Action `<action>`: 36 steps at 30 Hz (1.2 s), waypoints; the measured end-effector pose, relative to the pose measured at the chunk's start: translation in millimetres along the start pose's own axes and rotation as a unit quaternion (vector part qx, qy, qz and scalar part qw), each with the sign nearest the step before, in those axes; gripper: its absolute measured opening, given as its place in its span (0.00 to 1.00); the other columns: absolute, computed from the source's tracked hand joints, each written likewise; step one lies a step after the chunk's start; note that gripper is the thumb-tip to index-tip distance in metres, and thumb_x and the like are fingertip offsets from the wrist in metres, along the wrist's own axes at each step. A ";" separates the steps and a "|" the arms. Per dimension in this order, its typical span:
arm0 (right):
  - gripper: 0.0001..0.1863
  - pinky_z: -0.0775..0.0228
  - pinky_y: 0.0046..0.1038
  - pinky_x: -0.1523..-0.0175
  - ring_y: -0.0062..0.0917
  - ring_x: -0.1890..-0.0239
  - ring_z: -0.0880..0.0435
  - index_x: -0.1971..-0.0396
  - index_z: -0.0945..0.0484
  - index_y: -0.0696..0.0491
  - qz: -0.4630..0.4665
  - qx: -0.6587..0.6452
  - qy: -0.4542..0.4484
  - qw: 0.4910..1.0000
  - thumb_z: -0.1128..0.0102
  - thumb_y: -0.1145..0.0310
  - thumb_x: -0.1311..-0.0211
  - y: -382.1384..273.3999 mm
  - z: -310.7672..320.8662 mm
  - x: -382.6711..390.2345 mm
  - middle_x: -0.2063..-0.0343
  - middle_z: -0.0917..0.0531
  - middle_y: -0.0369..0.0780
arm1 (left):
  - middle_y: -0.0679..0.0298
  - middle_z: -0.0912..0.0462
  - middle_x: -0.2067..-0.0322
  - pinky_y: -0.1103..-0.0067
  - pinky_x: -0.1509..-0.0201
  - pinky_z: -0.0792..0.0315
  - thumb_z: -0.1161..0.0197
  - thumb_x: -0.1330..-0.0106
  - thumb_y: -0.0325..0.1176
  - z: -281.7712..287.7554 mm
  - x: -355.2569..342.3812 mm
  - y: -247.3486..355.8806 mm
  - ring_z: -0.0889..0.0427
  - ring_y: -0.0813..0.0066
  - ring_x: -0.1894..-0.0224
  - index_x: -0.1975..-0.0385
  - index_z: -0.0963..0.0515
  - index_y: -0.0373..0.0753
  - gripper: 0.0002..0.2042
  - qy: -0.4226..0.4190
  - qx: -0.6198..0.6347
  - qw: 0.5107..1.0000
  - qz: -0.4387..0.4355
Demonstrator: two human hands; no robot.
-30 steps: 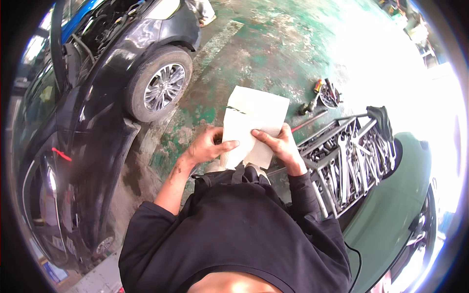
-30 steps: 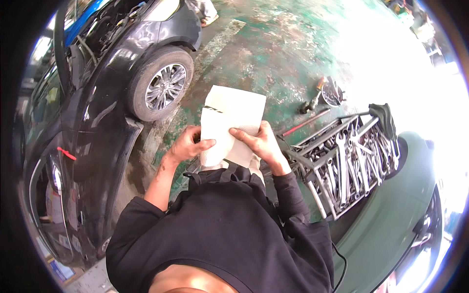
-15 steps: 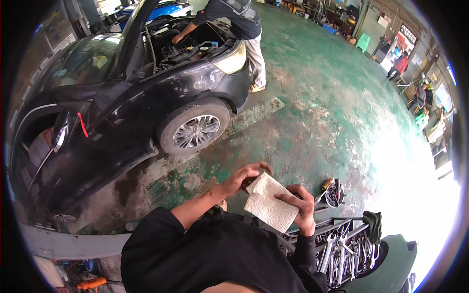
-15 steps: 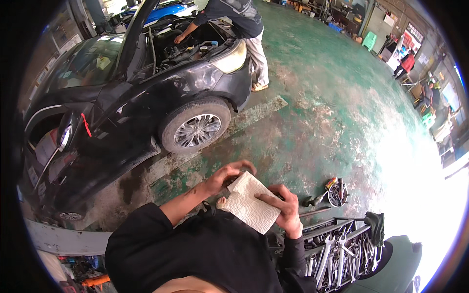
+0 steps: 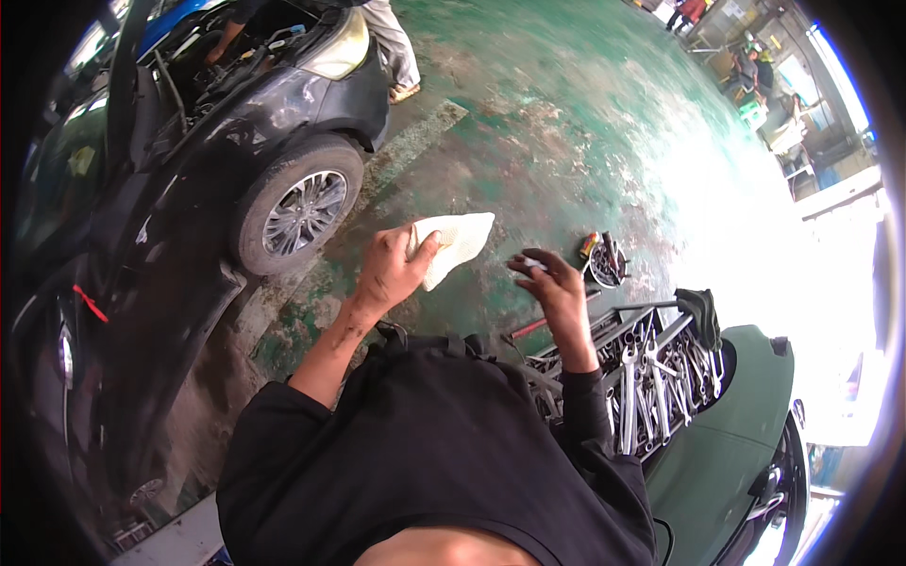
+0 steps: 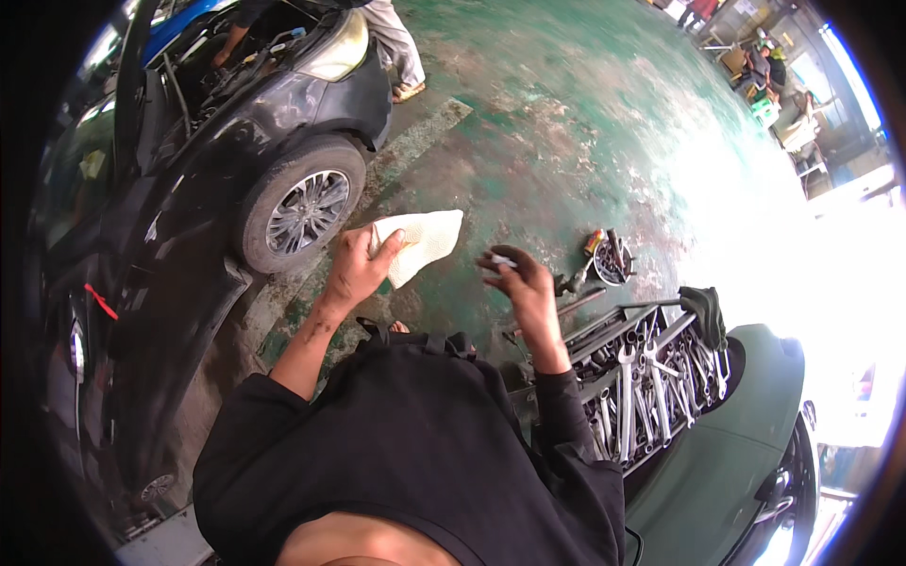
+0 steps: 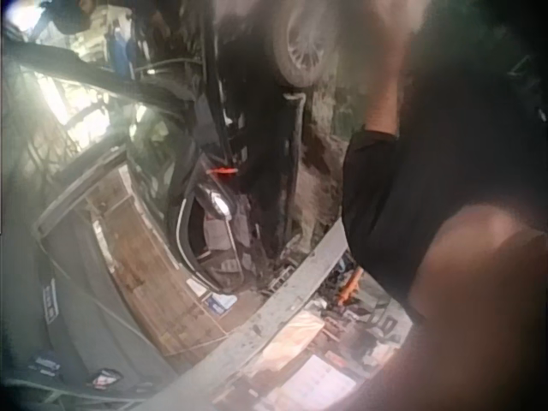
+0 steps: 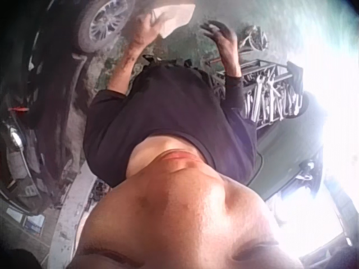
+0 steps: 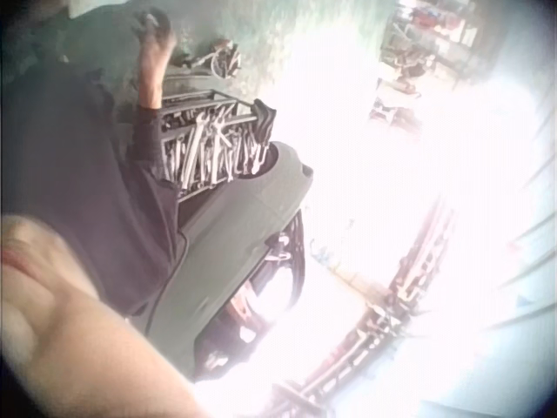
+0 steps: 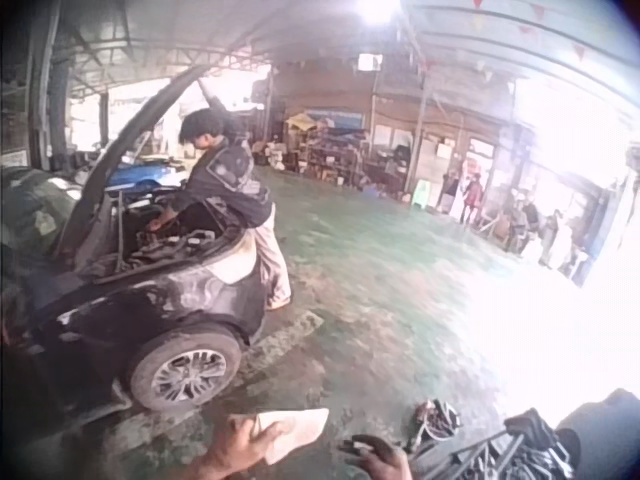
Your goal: The person works on a car engine, removing a bolt with a wrench, wiping it with a paper towel, and then reinstalling it. The person also retrieves a paper towel from a roll and cleans the bolt before placing it back into the engine.
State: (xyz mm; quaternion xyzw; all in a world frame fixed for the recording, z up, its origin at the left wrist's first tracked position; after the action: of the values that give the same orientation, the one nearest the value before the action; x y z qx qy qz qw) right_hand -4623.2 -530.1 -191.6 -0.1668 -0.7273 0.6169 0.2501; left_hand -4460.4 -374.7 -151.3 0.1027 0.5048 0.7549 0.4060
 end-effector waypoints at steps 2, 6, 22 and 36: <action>0.18 0.24 0.26 0.52 0.34 0.48 0.19 0.44 0.34 0.64 0.013 0.004 -0.028 1.000 0.56 0.69 0.27 5.1 -22.3 7.6 0.54 0.20 0.47 | 0.52 0.17 0.71 0.72 0.67 0.25 0.41 0.35 0.32 -10.5 3.7 10.2 0.15 0.60 0.70 0.60 0.23 0.29 0.11 0.006 0.001 0.999 -0.042; 0.06 0.26 0.23 0.61 0.27 0.57 0.16 0.57 0.32 0.60 0.112 -0.035 0.003 0.993 0.52 0.75 0.30 0.4 -46.8 12.4 0.61 0.18 0.45 | 0.52 0.17 0.71 0.73 0.67 0.24 0.41 0.35 0.30 -30.8 10.2 24.1 0.15 0.60 0.67 0.56 0.26 0.31 0.12 -0.013 0.081 0.994 -0.065; 0.21 0.25 0.20 0.59 0.19 0.62 0.18 0.49 0.31 0.59 0.190 0.040 0.076 0.978 0.38 0.80 0.42 -27.2 -48.2 18.4 0.61 0.18 0.41 | 0.60 0.27 0.79 0.75 0.78 0.32 0.37 0.40 0.27 -25.4 13.2 53.0 0.25 0.66 0.80 0.55 0.21 0.35 0.14 -0.007 0.007 0.989 -0.150; 0.21 0.24 0.25 0.60 0.27 0.65 0.14 0.52 0.23 0.58 0.337 0.190 0.082 0.918 0.34 0.81 0.48 -54.0 -29.4 42.7 0.60 0.16 0.44 | 0.53 0.20 0.66 0.73 0.68 0.27 0.36 0.48 0.30 -30.2 5.8 91.2 0.20 0.64 0.72 0.51 0.24 0.32 0.22 -0.169 0.071 0.964 -0.192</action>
State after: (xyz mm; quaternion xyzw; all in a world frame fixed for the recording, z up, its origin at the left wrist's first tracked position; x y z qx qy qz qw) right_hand -4637.9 -492.5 -128.6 -0.4012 -0.4738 0.7758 0.1127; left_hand -4527.6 -405.7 -89.8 0.1592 0.4915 0.5964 0.6143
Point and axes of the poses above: each hand's wrist, its own x-axis away from the middle knuckle, its own z-axis out of the back of the hand, y = z × x, the point moved 10 cm from there along -x, towards the middle knuckle
